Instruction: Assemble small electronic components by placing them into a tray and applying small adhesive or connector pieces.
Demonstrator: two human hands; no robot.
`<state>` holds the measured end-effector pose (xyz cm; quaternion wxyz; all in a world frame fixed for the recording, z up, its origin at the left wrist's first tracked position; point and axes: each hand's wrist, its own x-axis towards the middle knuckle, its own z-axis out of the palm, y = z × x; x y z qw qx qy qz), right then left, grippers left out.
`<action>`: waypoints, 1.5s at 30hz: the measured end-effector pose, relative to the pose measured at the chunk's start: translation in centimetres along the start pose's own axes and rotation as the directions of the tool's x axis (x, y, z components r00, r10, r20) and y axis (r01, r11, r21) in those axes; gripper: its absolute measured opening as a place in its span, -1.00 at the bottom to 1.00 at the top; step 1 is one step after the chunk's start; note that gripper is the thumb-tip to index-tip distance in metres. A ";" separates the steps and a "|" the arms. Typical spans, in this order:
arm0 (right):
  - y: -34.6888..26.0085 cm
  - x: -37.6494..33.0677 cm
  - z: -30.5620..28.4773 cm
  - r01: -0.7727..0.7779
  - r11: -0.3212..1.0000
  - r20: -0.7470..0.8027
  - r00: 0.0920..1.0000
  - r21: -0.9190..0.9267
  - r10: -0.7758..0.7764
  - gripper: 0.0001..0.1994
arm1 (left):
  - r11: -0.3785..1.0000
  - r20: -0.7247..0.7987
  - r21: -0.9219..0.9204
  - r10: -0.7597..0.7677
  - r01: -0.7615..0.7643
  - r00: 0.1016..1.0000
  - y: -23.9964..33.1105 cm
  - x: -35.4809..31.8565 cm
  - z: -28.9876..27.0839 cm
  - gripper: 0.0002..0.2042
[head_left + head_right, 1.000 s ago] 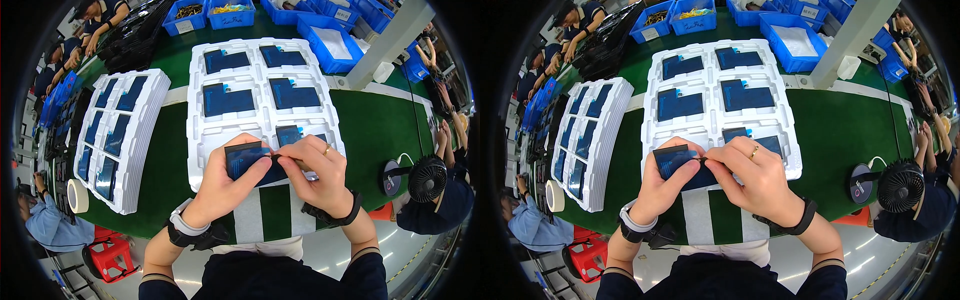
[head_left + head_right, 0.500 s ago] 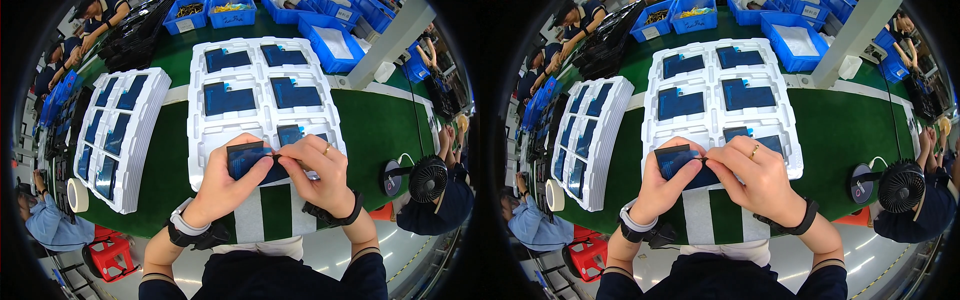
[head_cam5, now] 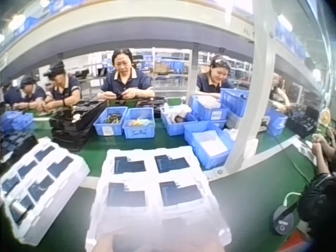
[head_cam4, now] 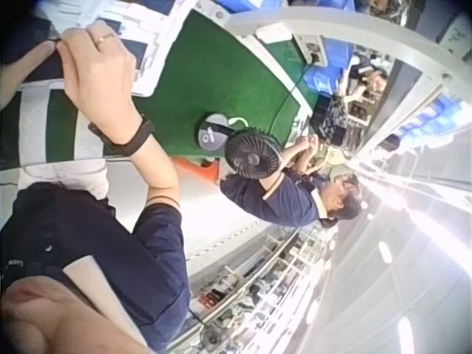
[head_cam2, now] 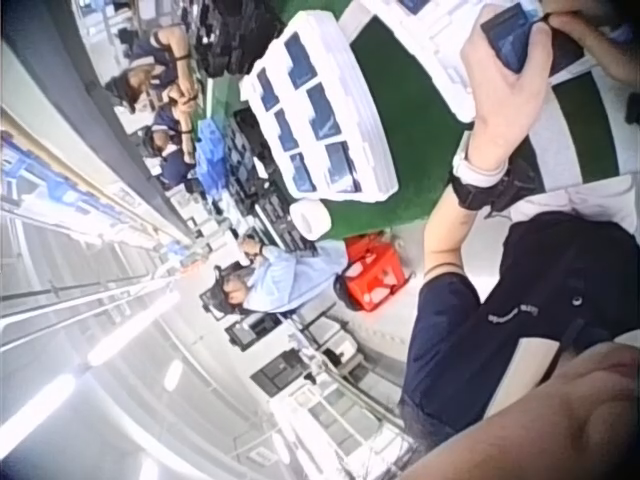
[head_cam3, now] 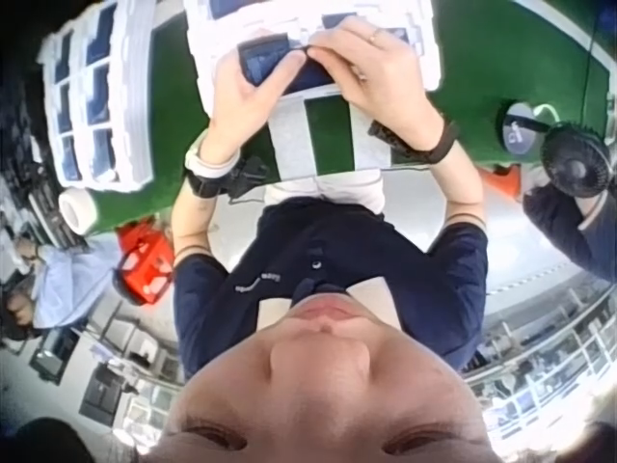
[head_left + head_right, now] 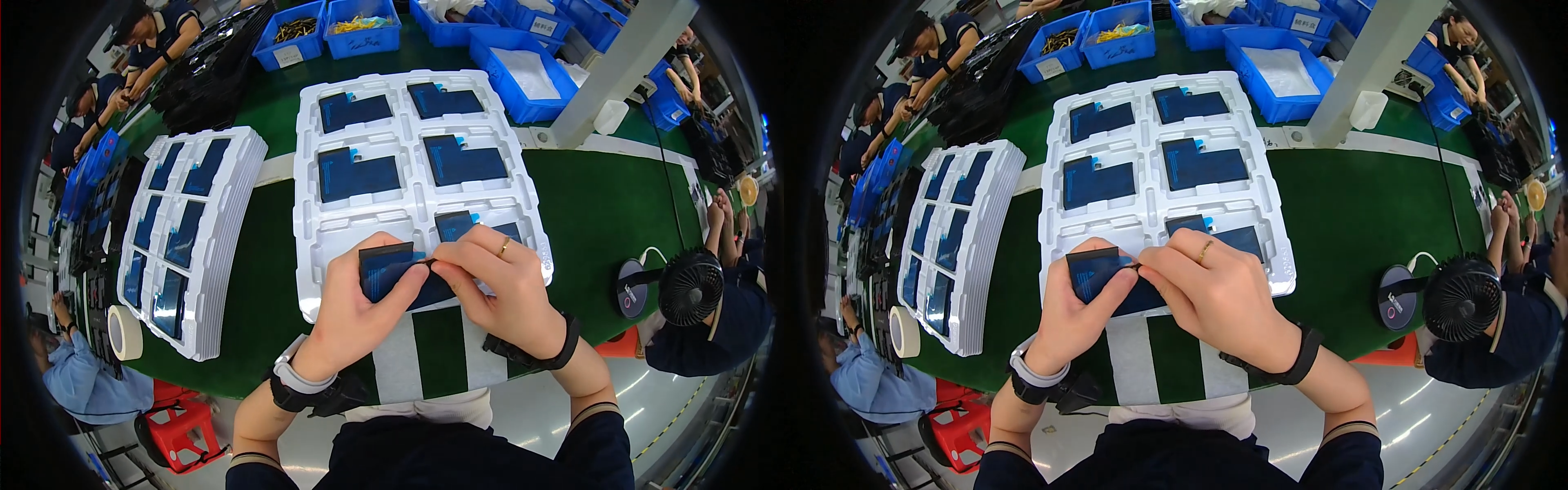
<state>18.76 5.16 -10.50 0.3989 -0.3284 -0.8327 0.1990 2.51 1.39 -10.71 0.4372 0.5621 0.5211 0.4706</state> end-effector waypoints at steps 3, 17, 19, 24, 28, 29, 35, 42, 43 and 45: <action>0.2 0.0 0.1 -0.015 1.000 0.020 1.000 0.020 0.014 -0.89 | 1.000 -0.003 0.027 -0.006 0.006 1.000 0.1 0.0 0.0 -0.89; 0.5 0.4 0.3 0.026 0.996 -0.004 1.000 0.079 -0.026 -0.89 | 0.999 0.019 -0.040 -0.033 0.034 0.999 -0.1 0.1 0.1 -0.89; 0.6 0.3 0.2 0.026 0.997 -0.033 0.999 0.073 -0.024 -0.90 | 0.998 0.033 -0.050 -0.036 0.038 0.999 -0.2 0.2 0.2 -0.89; 0.5 0.3 0.4 0.033 0.997 -0.052 0.998 0.071 -0.029 -0.90 | 0.998 -0.006 -0.059 -0.039 0.039 0.999 -0.3 -0.1 0.2 -0.89; 0.9 0.2 0.1 0.017 0.998 -0.056 0.998 0.056 -0.014 -0.90 | 0.995 0.027 -0.086 -0.048 0.050 0.998 -0.4 0.1 0.3 -0.90; 0.8 0.3 0.1 0.007 0.998 -0.042 0.999 0.069 -0.004 -0.90 | 0.991 0.024 -0.110 -0.070 0.072 0.997 -0.3 0.0 0.3 -0.90; 1.0 0.5 0.1 -0.007 0.993 -0.004 1.000 0.119 0.007 -0.89 | 0.985 -0.020 -0.152 -0.090 0.086 0.996 0.0 -0.3 0.3 -0.91; 1.3 0.2 0.2 -0.007 0.994 -0.018 1.000 0.108 0.009 -0.88 | 0.976 -0.025 -0.182 -0.129 0.122 0.991 -0.2 -0.2 0.6 -0.91; 1.4 0.3 0.2 -0.011 0.995 -0.026 1.000 0.102 0.014 -0.88 | 0.974 -0.039 -0.187 -0.134 0.125 0.990 -0.1 -0.2 0.6 -0.92; 1.3 0.4 0.2 0.002 0.993 -0.011 1.000 0.117 0.000 -0.88 | 0.974 -0.052 -0.186 -0.140 0.128 0.989 -0.2 -0.3 0.6 -0.92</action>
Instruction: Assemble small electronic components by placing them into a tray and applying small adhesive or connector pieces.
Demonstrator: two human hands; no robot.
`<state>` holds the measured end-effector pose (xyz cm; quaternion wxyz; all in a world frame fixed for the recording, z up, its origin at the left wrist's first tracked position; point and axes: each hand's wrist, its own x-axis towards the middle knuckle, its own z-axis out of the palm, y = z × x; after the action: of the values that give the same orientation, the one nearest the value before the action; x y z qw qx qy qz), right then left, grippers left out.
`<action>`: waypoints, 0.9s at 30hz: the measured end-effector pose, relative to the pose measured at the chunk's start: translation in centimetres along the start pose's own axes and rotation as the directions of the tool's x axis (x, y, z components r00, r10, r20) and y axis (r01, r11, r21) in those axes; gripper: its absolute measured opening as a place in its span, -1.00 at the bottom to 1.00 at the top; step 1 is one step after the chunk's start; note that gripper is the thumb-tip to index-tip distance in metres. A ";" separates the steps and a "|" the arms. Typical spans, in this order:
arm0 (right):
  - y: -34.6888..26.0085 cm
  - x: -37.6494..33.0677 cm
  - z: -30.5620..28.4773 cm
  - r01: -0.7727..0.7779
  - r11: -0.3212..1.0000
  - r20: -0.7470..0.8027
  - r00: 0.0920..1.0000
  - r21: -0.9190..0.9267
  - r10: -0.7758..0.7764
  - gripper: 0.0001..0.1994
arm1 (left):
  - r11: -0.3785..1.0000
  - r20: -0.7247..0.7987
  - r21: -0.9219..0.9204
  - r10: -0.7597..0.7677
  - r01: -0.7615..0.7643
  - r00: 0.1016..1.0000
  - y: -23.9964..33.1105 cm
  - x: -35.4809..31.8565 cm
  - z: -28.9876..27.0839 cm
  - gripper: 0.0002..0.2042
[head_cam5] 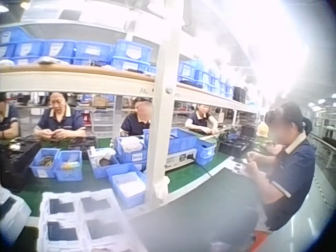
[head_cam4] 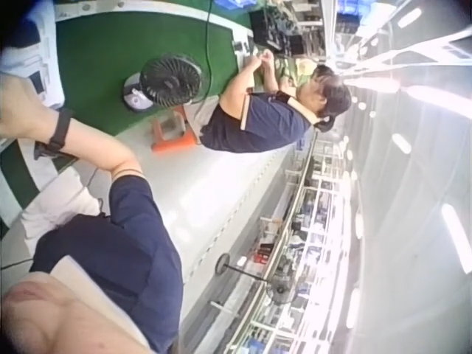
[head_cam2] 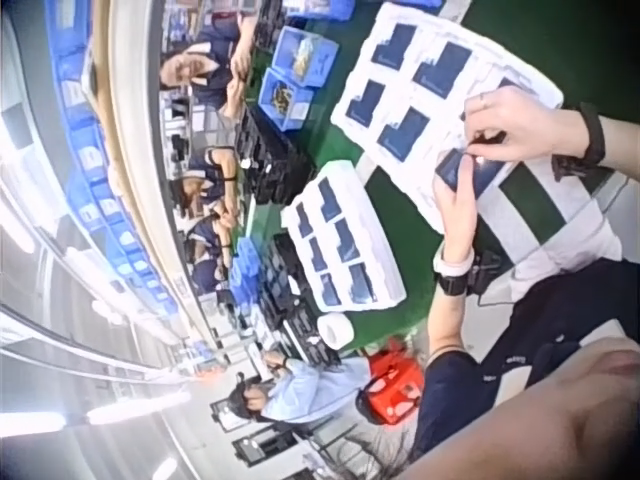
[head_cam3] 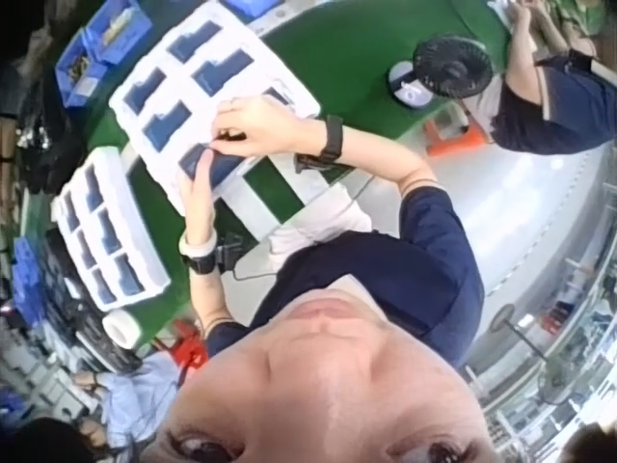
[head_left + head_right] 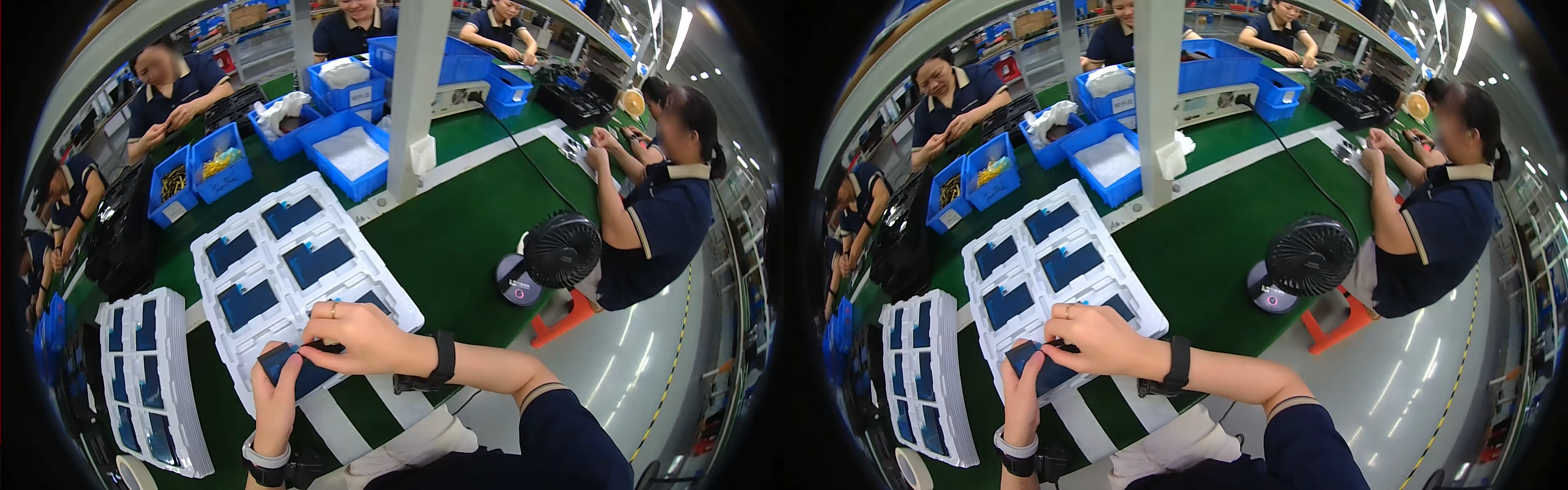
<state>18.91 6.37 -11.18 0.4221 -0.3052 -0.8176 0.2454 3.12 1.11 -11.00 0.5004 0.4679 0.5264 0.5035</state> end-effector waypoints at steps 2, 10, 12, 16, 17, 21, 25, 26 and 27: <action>0.0 0.0 0.1 0.000 1.000 -0.005 1.000 0.000 0.000 -0.88 | 1.000 -0.011 0.002 0.005 -0.005 1.000 -0.1 0.0 -0.2 -0.92; 0.1 -0.2 -0.2 0.015 1.000 -0.013 1.000 0.019 -0.014 -0.88 | 1.000 -0.051 -0.006 -0.029 0.029 0.998 -0.2 -0.1 0.1 -0.89; 0.1 -0.1 -0.1 0.015 1.000 -0.015 1.000 0.027 -0.015 -0.88 | 0.999 -0.075 -0.005 -0.042 0.042 0.996 -0.2 -0.3 0.0 -0.88; 0.2 0.0 0.1 0.007 0.999 0.008 1.000 0.045 -0.007 -0.87 | 0.997 -0.077 -0.014 -0.081 0.080 0.994 -0.4 -0.3 -0.4 -0.81; 0.1 0.0 -0.1 0.000 0.999 0.003 1.000 0.040 0.000 -0.87 | 0.995 -0.086 -0.021 -0.096 0.094 0.992 -0.4 -0.3 -0.4 -0.79; 0.3 -0.1 -0.1 0.001 0.999 0.002 1.000 0.050 -0.001 -0.87 | 0.994 -0.100 -0.036 -0.108 0.105 0.989 -0.4 -0.3 -0.3 -0.75; 0.5 -0.1 0.1 0.023 0.997 -0.010 1.000 0.070 -0.023 -0.86 | 0.996 -0.089 -0.021 -0.088 0.086 0.992 -0.9 -0.2 -0.7 -0.73; 0.5 -0.1 0.0 0.020 0.997 -0.011 1.000 0.069 -0.019 -0.86 | 0.996 -0.086 -0.020 -0.090 0.088 0.992 -0.9 -0.2 -0.6 -0.73; 0.4 -0.1 0.0 0.022 0.997 -0.006 1.000 0.072 -0.022 -0.86 | 0.996 -0.102 -0.026 -0.091 0.089 0.991 -0.9 -0.2 -0.5 -0.73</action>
<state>19.11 6.62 -11.47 0.4375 -0.2813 -0.8105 0.2692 2.64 0.78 -11.86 0.4998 0.4114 0.5668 0.5096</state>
